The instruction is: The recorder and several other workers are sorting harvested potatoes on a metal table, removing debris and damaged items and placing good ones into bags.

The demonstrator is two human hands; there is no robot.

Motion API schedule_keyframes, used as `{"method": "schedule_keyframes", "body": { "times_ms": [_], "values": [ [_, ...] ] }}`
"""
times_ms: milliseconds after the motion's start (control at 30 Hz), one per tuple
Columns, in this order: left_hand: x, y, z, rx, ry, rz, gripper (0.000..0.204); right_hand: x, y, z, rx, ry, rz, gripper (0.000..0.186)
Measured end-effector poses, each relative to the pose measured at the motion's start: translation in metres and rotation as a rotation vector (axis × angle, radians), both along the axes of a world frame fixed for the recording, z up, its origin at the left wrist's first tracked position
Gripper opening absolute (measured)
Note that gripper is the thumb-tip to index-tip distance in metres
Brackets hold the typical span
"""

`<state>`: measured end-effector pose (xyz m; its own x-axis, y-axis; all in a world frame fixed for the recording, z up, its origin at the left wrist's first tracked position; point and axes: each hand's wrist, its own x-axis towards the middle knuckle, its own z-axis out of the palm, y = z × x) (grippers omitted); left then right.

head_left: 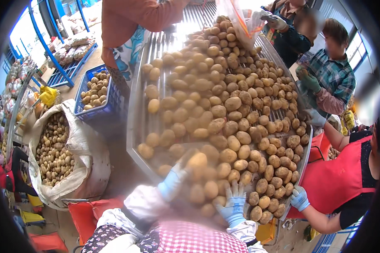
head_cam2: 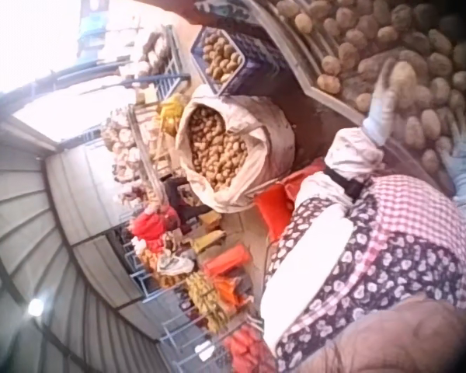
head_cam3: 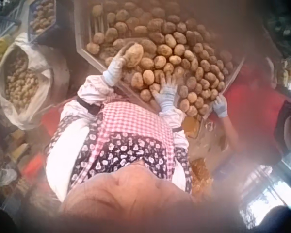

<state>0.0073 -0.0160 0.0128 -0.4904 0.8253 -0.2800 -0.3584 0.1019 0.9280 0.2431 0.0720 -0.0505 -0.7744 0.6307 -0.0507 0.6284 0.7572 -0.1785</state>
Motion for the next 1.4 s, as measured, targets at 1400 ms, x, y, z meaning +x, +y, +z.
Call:
{"method": "schedule_keyframes", "body": {
  "times_ms": [1400],
  "values": [
    [-0.305,-0.04,-0.026,-0.252,1.437,0.213,0.063,-0.06,-0.032,0.044,-0.011,0.378,-0.301,0.061]
  ]
}}
